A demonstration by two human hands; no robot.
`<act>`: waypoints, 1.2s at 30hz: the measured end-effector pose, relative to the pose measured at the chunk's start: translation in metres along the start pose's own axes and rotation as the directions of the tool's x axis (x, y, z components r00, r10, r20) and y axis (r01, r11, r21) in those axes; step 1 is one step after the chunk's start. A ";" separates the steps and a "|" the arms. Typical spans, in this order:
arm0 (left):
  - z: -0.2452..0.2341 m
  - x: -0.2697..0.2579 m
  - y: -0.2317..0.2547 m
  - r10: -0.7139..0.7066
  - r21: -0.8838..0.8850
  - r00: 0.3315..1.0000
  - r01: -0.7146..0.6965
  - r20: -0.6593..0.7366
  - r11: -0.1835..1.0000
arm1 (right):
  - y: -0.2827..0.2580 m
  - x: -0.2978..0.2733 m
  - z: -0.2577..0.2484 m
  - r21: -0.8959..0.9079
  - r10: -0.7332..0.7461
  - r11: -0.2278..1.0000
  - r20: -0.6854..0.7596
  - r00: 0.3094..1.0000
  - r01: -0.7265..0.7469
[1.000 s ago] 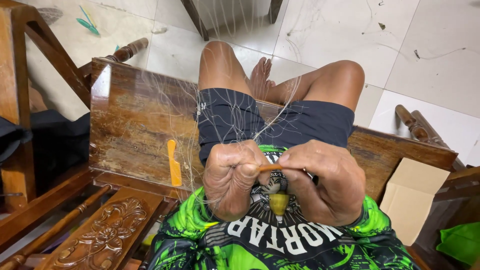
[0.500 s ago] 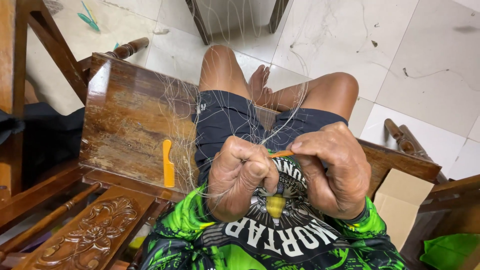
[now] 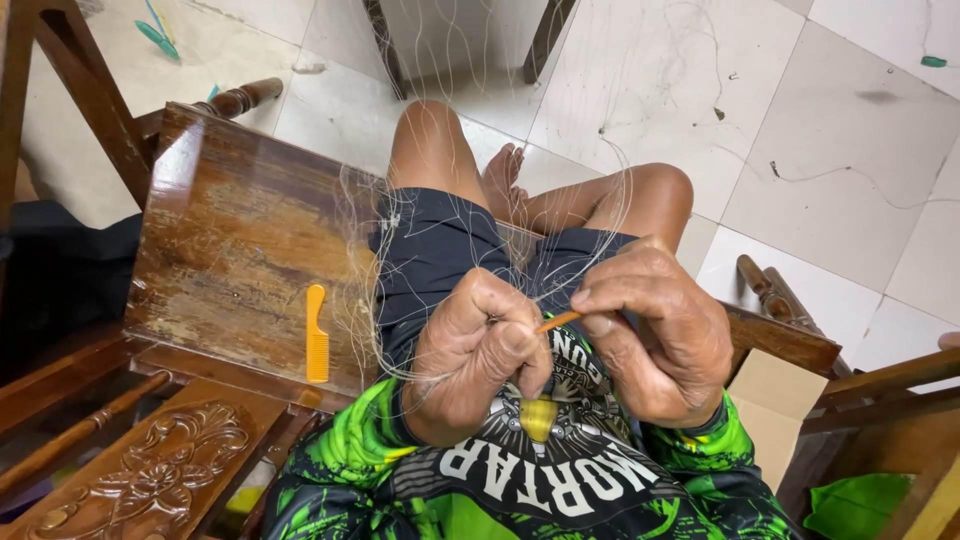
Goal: Repairing or weaving a fishing net by tying knots with a netting needle
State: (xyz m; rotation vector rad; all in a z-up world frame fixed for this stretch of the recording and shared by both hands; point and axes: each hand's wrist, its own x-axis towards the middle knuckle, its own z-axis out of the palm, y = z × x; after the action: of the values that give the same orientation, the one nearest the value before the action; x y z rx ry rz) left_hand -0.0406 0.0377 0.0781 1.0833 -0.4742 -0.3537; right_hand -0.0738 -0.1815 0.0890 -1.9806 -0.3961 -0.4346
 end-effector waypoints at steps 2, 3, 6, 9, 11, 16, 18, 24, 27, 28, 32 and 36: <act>0.001 0.001 0.003 -0.037 -0.071 0.999 0.036 -0.024 0.997 | 0.011 -0.007 0.003 0.072 -0.009 0.997 -0.106 0.994 0.017; 0.001 0.001 0.003 -0.036 -0.071 0.999 0.034 -0.024 0.997 | 0.010 -0.009 0.001 0.072 -0.011 0.997 -0.105 0.994 0.019; 0.000 0.001 0.002 -0.009 -0.055 0.999 0.007 -0.035 0.998 | 0.004 -0.012 -0.003 0.173 0.130 0.980 -0.161 0.978 -0.102; 0.000 0.005 0.003 0.068 -0.036 0.998 -0.068 -0.018 0.997 | -0.002 -0.003 -0.004 0.214 0.037 0.977 -0.091 0.995 -0.017; 0.003 0.003 0.005 0.042 -0.050 0.998 -0.045 -0.048 0.998 | -0.008 0.000 -0.002 0.363 0.054 0.931 -0.056 0.997 -0.030; 0.002 -0.002 -0.004 0.044 0.004 0.996 -0.044 -0.082 0.999 | -0.010 0.004 -0.009 0.614 0.045 0.783 0.100 0.994 -0.098; 0.001 -0.002 -0.007 0.052 0.029 0.994 -0.049 -0.097 0.998 | -0.002 0.007 -0.018 0.678 0.015 0.725 0.162 0.987 -0.122; 0.001 -0.001 -0.006 0.072 0.048 0.994 -0.068 -0.088 0.997 | -0.006 0.013 -0.030 0.792 0.032 0.572 0.236 0.971 -0.212; 0.000 -0.005 -0.010 0.020 0.081 0.997 -0.014 -0.073 0.997 | -0.002 0.006 -0.016 0.763 0.042 0.632 0.141 0.989 -0.135; 0.001 -0.002 -0.009 0.069 0.083 0.994 -0.062 -0.080 0.995 | 0.000 0.003 -0.011 0.651 0.064 0.756 0.024 0.998 -0.064; 0.003 -0.003 -0.011 0.096 0.083 0.988 -0.087 -0.119 0.993 | 0.018 -0.006 -0.028 0.429 -0.098 0.898 -0.012 0.995 0.094; 0.002 -0.004 -0.018 0.116 0.122 0.987 -0.102 -0.114 0.987 | 0.009 -0.002 -0.040 0.265 -0.182 0.944 -0.081 0.980 0.197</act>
State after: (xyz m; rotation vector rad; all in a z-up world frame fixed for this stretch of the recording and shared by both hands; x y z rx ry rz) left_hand -0.0457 0.0306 0.0617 1.1792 -0.4482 -0.1643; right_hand -0.0762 -0.2217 0.0977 -1.6670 -0.5826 -0.5264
